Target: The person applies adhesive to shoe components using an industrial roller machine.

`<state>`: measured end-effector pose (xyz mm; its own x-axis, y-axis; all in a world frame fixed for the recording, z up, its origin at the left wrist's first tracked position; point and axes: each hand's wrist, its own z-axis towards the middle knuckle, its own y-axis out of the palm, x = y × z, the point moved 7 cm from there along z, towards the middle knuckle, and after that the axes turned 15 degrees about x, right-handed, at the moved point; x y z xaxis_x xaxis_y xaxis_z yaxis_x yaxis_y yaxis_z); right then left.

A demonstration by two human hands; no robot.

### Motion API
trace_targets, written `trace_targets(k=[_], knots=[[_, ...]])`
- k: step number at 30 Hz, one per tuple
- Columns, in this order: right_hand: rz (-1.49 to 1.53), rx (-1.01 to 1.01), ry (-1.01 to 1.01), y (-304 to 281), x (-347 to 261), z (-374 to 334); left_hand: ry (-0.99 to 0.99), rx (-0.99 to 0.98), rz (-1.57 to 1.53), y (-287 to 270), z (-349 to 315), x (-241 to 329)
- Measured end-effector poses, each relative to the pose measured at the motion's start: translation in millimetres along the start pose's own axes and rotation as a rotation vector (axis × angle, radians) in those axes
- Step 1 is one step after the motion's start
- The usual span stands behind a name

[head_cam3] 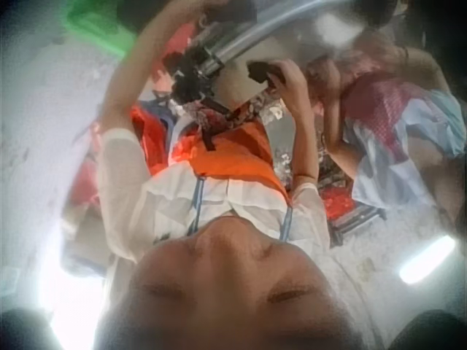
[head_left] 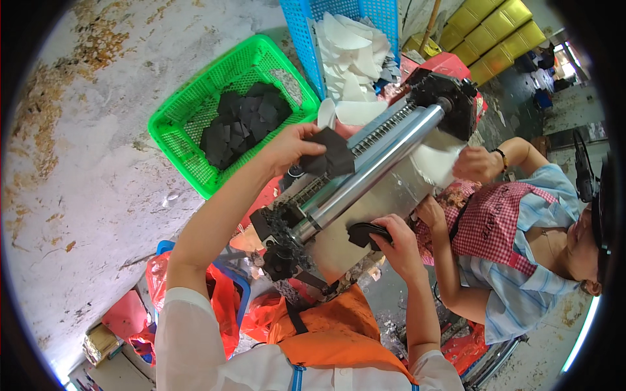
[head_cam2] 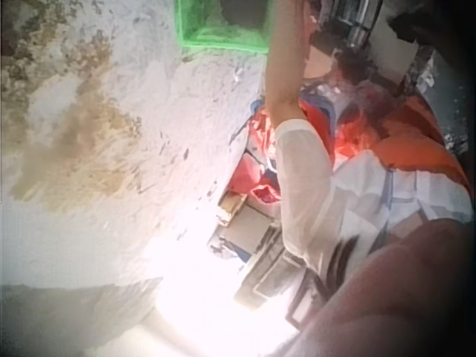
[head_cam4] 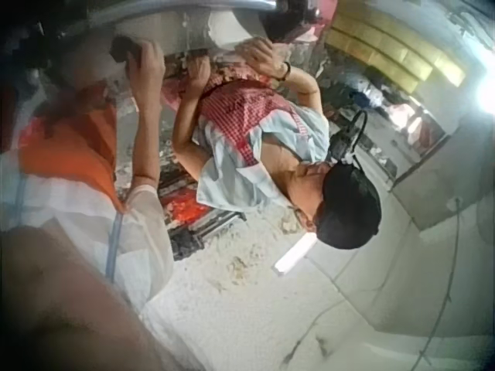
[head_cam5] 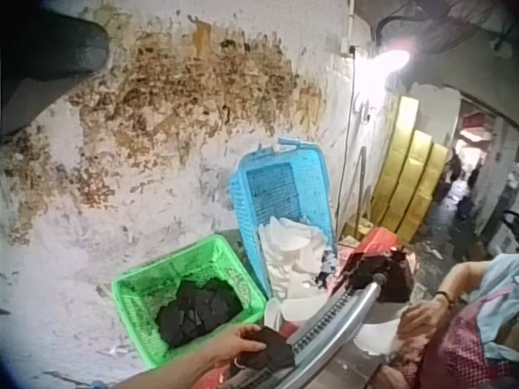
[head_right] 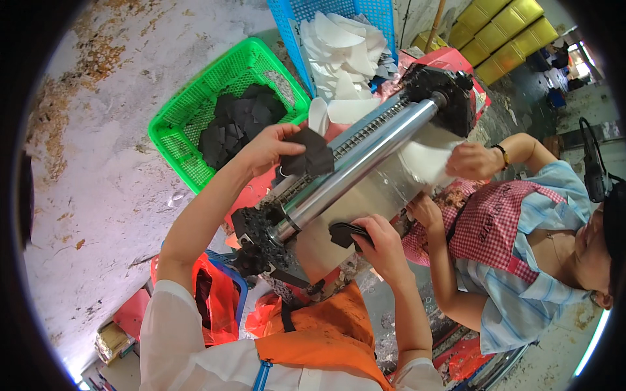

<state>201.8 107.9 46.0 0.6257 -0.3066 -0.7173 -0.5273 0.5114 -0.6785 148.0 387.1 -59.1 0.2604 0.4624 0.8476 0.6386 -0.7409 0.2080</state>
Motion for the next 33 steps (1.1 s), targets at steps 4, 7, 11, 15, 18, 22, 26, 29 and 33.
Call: trace_targets(k=[4, 7, 11, 15, 18, 22, 26, 29, 33], knots=[[-0.034, 0.067, -0.052, 6, -2, -1, 0.365, 0.48, 0.117, -78, 44, 19], [-0.169, 0.166, -0.168, 5, -8, -1, 0.656, 1.067, 0.735, -110, 28, 38], [-0.04, 0.298, -0.178, 8, -9, 13, 0.577, 0.264, 0.526, -26, 20, 18], [0.368, 0.331, -0.008, 2, -2, 24, 0.15, -0.375, 0.429, 54, -25, -8], [0.397, -0.021, 0.251, 7, 9, 8, 0.207, -0.241, 0.504, 52, -35, 5], [-0.092, 0.116, -0.091, -1, 2, -1, -0.074, -0.172, 0.34, 32, -31, 12], [-0.231, 0.352, -0.282, 11, -7, 7, -0.125, -0.079, -0.132, 25, -28, 30], [0.037, 0.393, -0.169, 7, -6, 14, -0.157, -0.341, 0.073, 51, -39, 12], [0.366, 0.14, 0.237, 0, 10, 6, -0.134, -0.237, 0.242, 49, -36, -2]])
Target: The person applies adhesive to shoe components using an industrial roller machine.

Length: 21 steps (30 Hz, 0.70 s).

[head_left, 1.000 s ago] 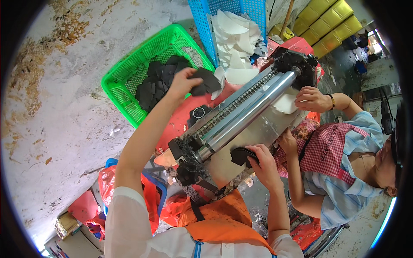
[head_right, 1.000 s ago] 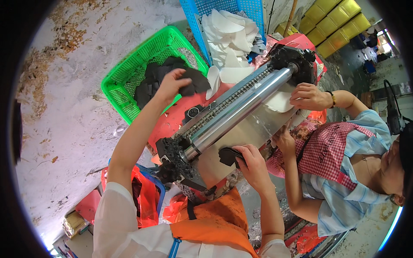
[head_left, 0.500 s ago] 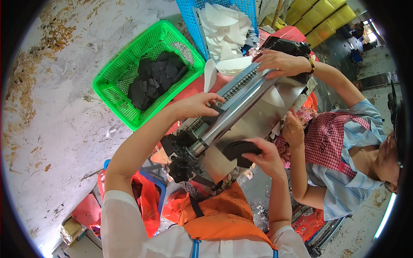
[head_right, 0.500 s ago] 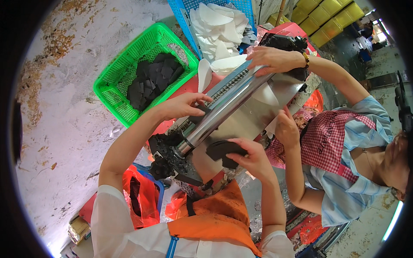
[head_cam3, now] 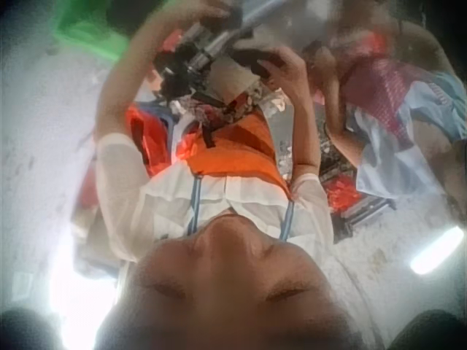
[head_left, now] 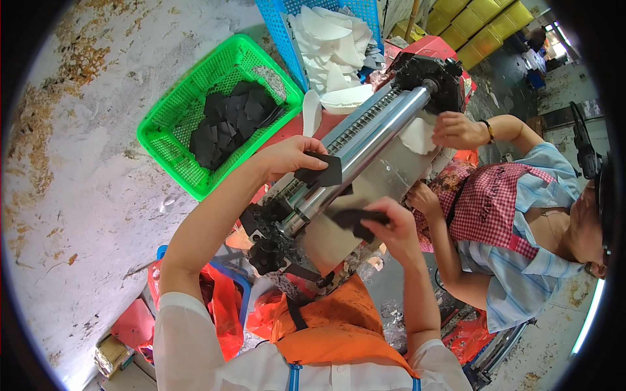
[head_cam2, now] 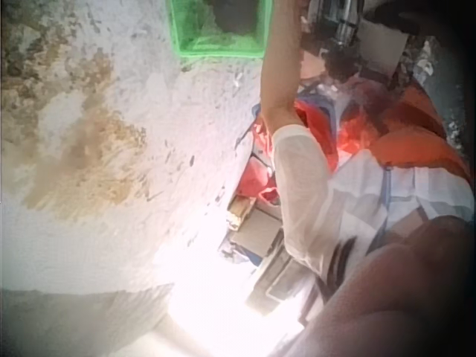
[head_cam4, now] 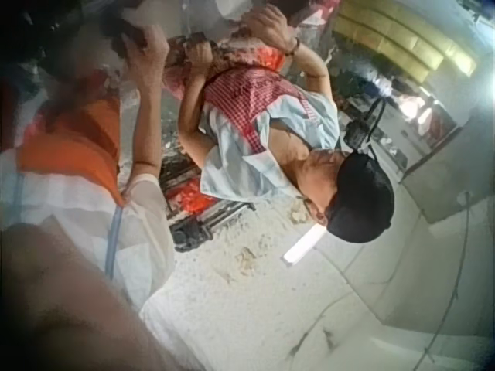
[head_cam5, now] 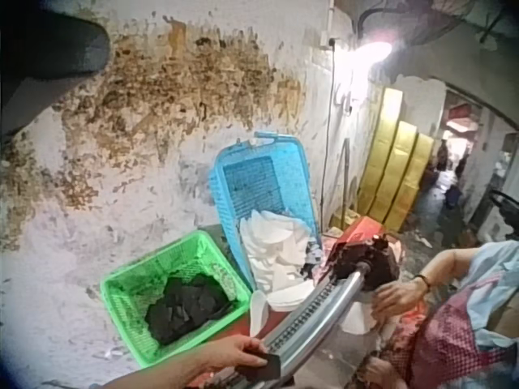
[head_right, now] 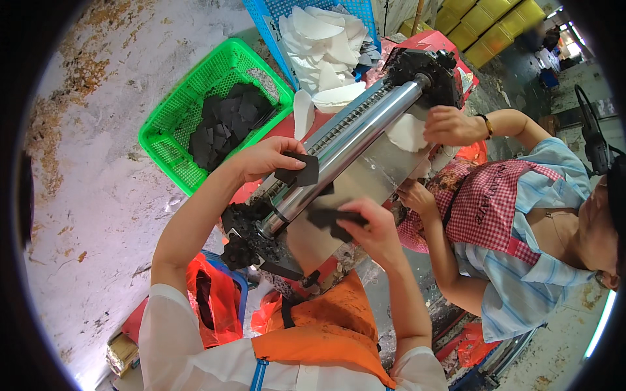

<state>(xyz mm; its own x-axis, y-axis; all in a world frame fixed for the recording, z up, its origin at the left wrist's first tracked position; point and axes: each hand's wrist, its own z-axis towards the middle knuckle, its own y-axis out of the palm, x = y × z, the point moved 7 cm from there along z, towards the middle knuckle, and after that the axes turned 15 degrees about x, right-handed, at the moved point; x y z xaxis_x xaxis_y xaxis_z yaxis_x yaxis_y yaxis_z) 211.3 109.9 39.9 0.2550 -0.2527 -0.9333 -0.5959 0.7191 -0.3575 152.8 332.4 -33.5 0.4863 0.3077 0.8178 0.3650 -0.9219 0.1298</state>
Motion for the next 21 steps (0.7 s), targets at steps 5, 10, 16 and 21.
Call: trace_targets(k=[5, 10, 16, 21], knots=[[-0.585, 0.162, -0.615, 7, -19, -5, -0.013, 0.094, -0.358, -18, 2, 12], [0.013, 0.173, -0.182, 7, 6, 4, 0.038, -0.05, -0.259, -1, -6, 13], [-0.523, 0.055, -0.584, 5, -17, -9, 0.083, 0.079, -0.216, -16, -1, 13], [-0.266, 0.222, -0.55, 11, -23, 2, 0.06, 0.037, -0.468, -17, -2, 18]])
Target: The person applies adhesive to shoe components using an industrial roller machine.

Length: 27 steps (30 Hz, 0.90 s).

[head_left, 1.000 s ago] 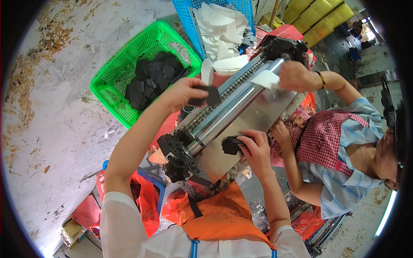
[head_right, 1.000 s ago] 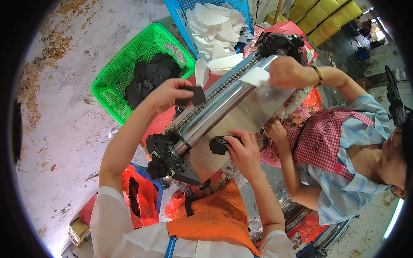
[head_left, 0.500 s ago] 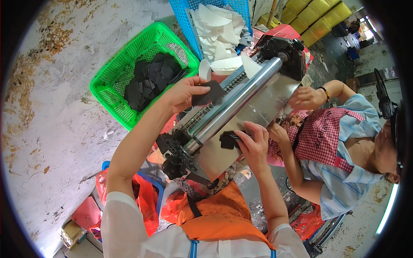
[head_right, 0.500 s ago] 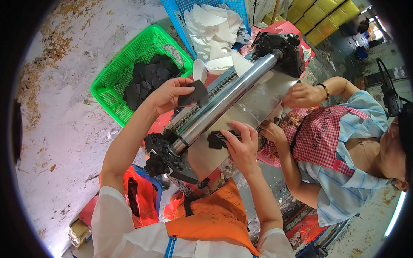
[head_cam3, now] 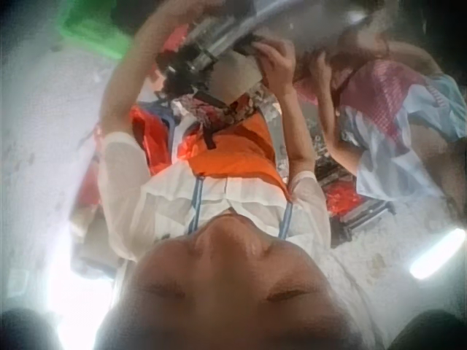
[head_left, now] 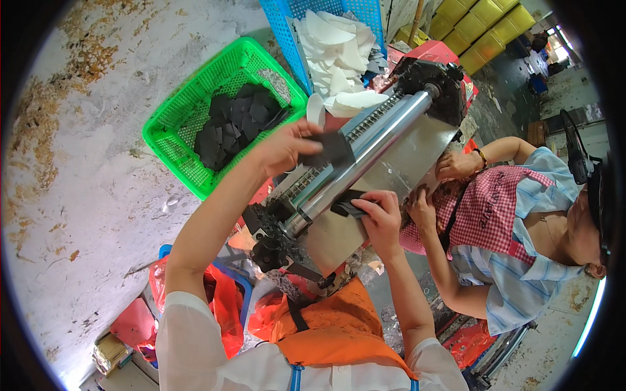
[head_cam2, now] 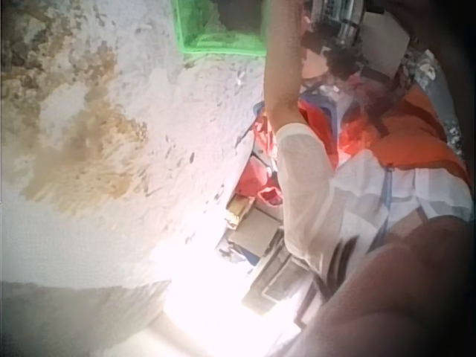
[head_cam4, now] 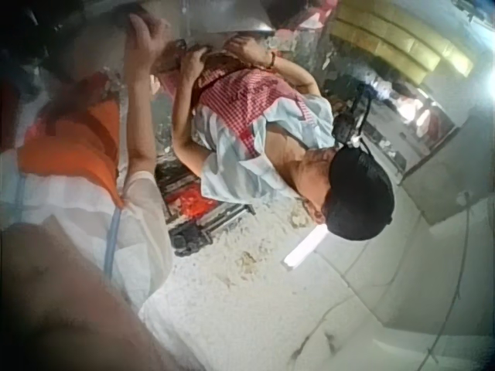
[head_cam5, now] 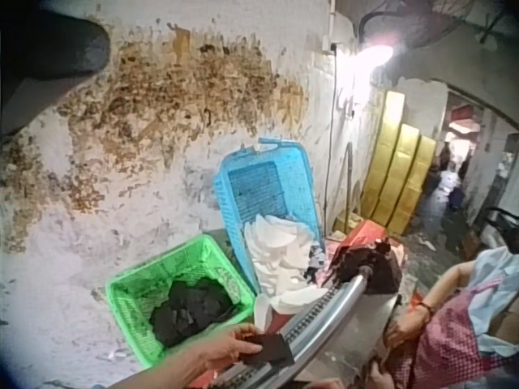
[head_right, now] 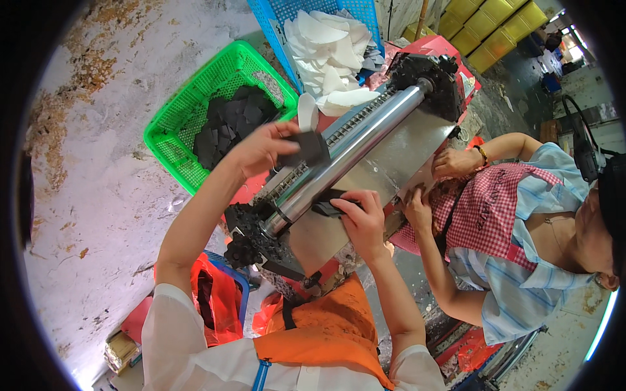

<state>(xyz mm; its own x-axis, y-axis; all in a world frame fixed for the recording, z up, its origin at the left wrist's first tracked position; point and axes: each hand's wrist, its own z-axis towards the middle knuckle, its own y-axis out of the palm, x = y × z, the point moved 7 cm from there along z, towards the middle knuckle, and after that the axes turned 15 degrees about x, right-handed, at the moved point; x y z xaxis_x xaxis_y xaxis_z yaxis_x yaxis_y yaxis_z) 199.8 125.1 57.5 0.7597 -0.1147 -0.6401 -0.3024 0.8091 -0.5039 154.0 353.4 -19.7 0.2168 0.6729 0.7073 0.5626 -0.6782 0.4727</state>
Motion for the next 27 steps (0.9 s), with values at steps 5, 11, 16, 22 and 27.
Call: trace_targets(k=[5, 11, 16, 22, 27], knots=[[0.347, -0.305, 0.343, -8, 6, -10, -0.113, -0.053, 0.318, -9, -3, -29], [-0.079, -0.284, 0.09, -7, 1, -23, 0.149, 0.2, 0.398, -76, 25, 2], [-0.152, -0.248, 0.028, -2, -4, -30, 0.176, 1.049, 0.85, -198, 11, 38], [-0.178, -0.252, 0.028, -4, -10, -26, 0.626, 0.621, 1.257, -172, 83, 0], [-0.189, -0.235, 0.057, -2, -10, -26, 0.535, 0.652, 1.398, -143, 114, -32]])
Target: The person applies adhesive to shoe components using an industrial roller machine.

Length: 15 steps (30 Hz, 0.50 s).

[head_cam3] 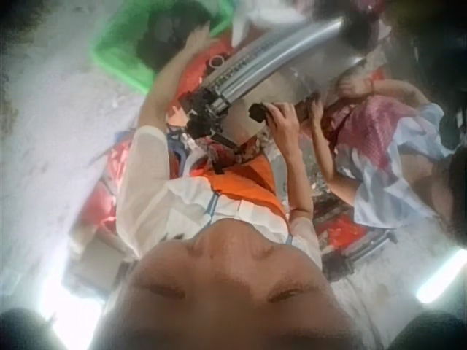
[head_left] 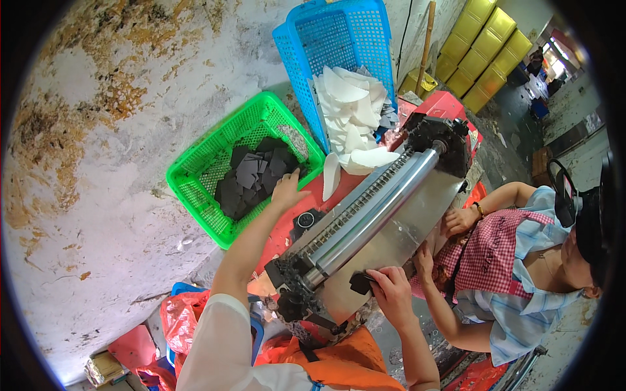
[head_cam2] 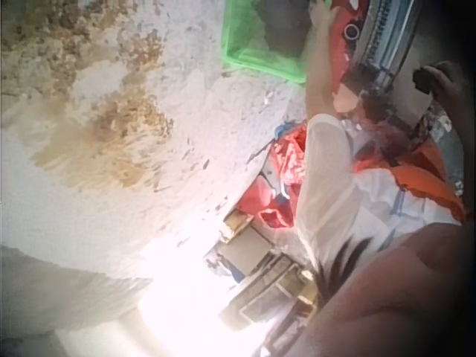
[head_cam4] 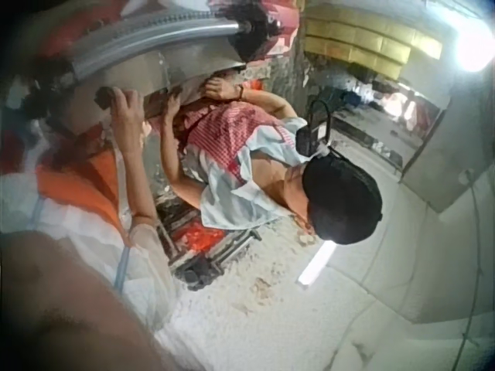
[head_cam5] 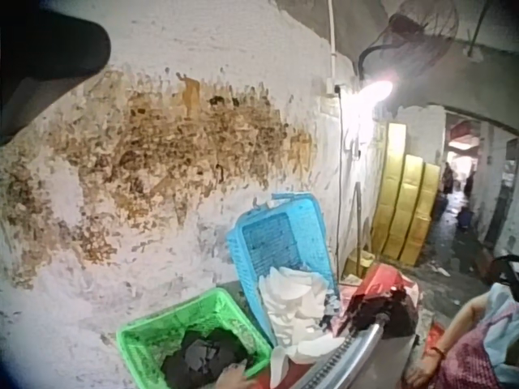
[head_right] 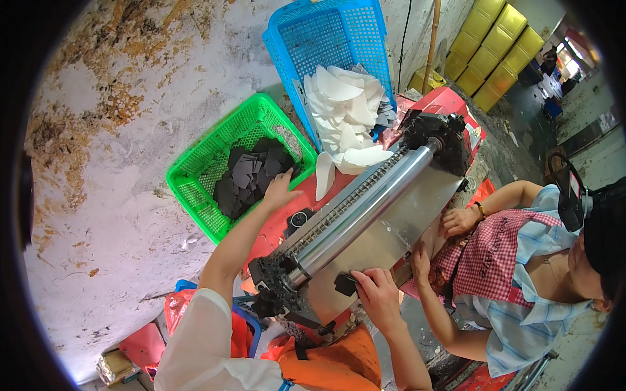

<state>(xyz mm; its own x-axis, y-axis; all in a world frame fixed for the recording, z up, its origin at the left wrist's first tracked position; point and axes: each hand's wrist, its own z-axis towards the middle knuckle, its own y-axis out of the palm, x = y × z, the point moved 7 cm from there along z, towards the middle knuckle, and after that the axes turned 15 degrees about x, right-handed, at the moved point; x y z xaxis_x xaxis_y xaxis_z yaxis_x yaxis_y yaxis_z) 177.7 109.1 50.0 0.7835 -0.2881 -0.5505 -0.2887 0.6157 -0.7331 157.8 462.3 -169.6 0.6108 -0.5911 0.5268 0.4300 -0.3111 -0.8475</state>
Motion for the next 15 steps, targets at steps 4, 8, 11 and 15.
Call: trace_targets(k=[4, 8, 11, 15], knots=[[-0.004, 0.044, 0.006, -1, 1, -2, 0.088, 0.145, 0.003, -30, -19, 1], [-0.017, 0.049, 0.025, 1, 3, -3, -0.043, 0.058, -0.342, -40, -21, -25], [-0.009, 0.075, 0.005, 3, 0, -1, -0.081, 0.097, -0.454, -43, -17, -37], [0.007, 0.107, -0.011, 2, 0, 2, -0.352, 0.199, -0.512, -61, -24, -63]])
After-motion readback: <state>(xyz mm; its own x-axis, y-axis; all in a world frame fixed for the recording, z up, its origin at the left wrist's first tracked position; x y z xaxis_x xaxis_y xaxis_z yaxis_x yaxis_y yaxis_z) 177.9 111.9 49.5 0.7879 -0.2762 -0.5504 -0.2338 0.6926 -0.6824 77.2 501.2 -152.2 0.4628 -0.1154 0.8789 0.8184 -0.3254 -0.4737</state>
